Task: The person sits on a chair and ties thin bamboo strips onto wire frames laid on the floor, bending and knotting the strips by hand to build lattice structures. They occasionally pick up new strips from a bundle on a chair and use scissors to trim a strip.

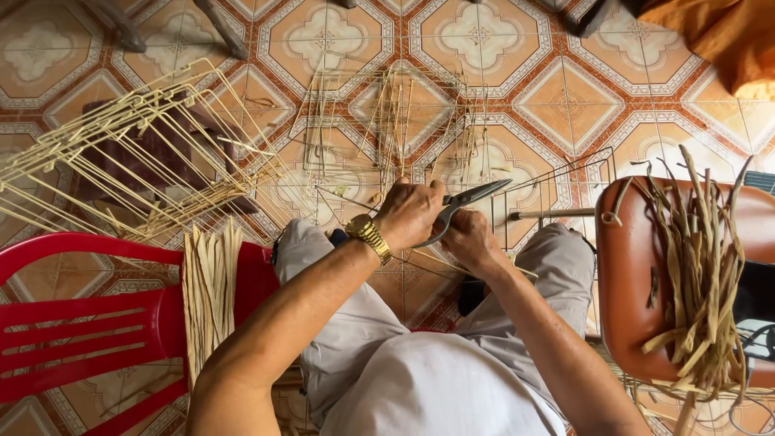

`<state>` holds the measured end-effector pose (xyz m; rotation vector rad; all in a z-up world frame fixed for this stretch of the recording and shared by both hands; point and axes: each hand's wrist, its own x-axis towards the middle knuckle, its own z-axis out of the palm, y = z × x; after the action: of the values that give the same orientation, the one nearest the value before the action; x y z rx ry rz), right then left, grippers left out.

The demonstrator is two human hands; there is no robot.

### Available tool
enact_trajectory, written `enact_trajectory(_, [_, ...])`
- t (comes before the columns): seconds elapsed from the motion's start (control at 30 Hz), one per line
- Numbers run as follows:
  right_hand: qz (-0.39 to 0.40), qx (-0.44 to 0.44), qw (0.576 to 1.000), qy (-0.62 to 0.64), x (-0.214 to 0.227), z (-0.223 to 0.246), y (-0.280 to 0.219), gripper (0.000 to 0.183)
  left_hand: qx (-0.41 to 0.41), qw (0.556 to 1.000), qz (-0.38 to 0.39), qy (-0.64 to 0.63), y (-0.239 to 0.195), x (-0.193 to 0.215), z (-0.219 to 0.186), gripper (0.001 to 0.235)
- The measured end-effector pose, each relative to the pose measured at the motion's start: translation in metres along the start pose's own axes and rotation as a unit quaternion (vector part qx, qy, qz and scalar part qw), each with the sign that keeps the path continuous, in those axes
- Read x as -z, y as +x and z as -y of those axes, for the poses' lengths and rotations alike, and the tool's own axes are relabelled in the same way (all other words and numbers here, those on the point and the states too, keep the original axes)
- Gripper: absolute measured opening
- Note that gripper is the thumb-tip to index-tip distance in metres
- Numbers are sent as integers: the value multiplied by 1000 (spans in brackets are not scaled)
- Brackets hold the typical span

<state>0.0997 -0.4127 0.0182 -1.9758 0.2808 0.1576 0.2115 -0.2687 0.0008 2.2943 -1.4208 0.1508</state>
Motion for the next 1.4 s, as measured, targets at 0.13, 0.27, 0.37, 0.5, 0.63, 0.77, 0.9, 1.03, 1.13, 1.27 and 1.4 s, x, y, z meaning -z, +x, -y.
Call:
enact_trajectory(0.13, [66, -52, 996, 3, 27, 9, -7, 35, 22, 999, 41, 26, -1, 24, 3, 34])
enact_trajectory(0.27, [72, 62, 935, -341, 78, 26, -40, 76, 174, 967, 139, -126, 0, 48, 14, 27])
enact_trajectory(0.37, [100, 16, 939, -330, 100, -18, -59, 76, 224, 941, 196, -159, 2, 49, 16, 22])
enact_trajectory(0.5, [120, 0, 955, -273, 92, -44, -85, 59, 135, 976, 127, -114, 0, 47, 8, 30])
enact_trajectory(0.63, [99, -31, 944, -312, 78, -45, -87, 48, 220, 940, 225, -130, 2, 65, 6, 19])
enact_trajectory(0.77, [-1, 111, 956, -273, 75, -24, -86, 41, 218, 928, -50, -298, -29, 87, 25, 14])
enact_trajectory(0.9, [-64, 258, 904, -335, 70, -71, -63, 35, 322, 853, -214, -349, -84, 133, 18, 28])
enact_trajectory(1.03, [-119, 302, 912, -250, 86, -69, -36, 27, 362, 758, -299, -452, -163, 93, 30, 28])
enact_trajectory(1.13, [-193, 209, 952, -110, 100, -53, -2, 22, 398, 673, -358, -511, -193, 83, 27, 30])
enact_trajectory(1.27, [-214, 85, 973, 3, 114, -22, 42, 24, 439, 614, -392, -526, -207, 83, 22, 29])
enact_trajectory(1.4, [-167, 76, 958, 220, 135, 19, 84, 25, 450, 591, -403, -534, -201, 94, 16, 32])
